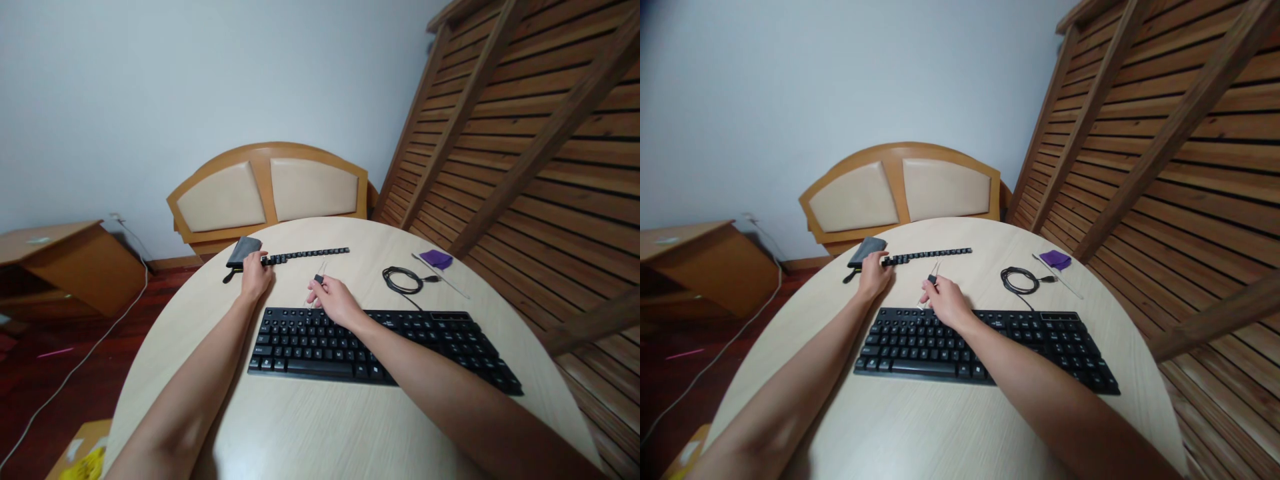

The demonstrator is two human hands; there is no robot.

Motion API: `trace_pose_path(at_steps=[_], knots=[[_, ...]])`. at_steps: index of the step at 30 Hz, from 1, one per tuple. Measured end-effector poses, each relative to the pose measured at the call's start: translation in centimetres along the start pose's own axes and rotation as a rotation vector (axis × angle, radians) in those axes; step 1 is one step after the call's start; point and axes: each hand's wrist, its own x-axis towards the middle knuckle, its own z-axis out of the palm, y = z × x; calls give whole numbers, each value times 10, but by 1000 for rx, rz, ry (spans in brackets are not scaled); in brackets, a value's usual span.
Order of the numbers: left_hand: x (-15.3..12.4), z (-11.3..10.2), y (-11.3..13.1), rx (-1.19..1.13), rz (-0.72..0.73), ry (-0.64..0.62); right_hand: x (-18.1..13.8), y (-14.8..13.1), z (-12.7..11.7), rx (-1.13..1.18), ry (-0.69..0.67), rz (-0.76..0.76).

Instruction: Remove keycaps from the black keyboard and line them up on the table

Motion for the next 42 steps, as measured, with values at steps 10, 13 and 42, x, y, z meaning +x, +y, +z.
trace_pose_path(at_steps=[10,13,42], knots=[[1,-22,38,-311,-100,-48,-1,-1,-1,19,-30,-66],[-19,-35,61,-399,-62,-158,-3,-6,-2,-12,-23,-103],[-90,-70,104,-927,-185,-414,-18,-42,-17,-601,-96,-316]])
